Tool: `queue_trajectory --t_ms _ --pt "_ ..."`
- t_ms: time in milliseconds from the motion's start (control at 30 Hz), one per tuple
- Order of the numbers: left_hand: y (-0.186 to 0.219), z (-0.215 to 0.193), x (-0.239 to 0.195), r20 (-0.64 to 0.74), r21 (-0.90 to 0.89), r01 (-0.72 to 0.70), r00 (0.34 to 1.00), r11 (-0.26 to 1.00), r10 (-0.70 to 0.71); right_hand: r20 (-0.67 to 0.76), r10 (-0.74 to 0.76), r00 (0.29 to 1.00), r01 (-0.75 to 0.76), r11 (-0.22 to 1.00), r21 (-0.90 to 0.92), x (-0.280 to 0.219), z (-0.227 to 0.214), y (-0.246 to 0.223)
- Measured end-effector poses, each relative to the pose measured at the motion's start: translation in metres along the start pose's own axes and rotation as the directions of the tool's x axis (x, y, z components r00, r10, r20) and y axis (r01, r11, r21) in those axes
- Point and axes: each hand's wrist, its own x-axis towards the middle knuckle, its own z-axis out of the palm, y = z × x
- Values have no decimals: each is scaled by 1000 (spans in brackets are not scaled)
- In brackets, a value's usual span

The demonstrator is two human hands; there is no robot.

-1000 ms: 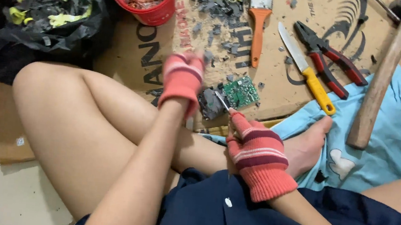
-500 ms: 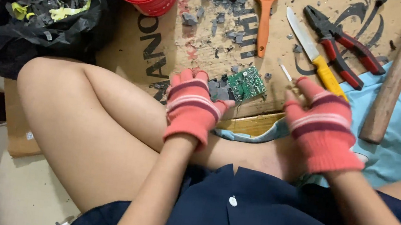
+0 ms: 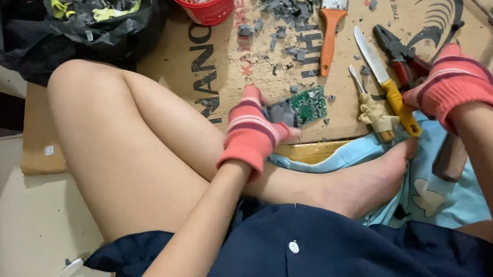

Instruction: The person sits on the floor and uses a screwdriver and pliers to remove components from a green circuit board. They repeatedly pry off parts and place them on the floor, working on the same board throughout the clip.

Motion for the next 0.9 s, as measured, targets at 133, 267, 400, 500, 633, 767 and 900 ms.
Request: queue_trajectory --t_ms 133,267,400,500,633,767,900 --pt "-1 -7 7 -50 -521 -30 999 853 5 109 -2 994 -2 999 33 -3 -14 -3" --pt "-15 -4 45 68 -633 242 963 735 -259 49 -51 998 51 999 2 -15 -24 -3" --pt "-26 -18 20 79 -750 261 948 608 -309 124 9 992 -41 965 258 -50 -42 -14" --pt "-18 -22 13 122 -876 281 915 392 -384 121 -44 992 3 946 323 -91 -60 -24" --pt "-5 -20 20 280 -954 285 957 -88 71 88 -277 957 221 891 396 -131 -57 -31" --pt "65 -49 -5 395 -857 484 837 176 -379 44 -292 955 282 946 162 -135 -17 -40" --pt "62 -51 -18 375 -894 430 872 127 -314 66 -283 957 282 959 20 -137 -19 -38"
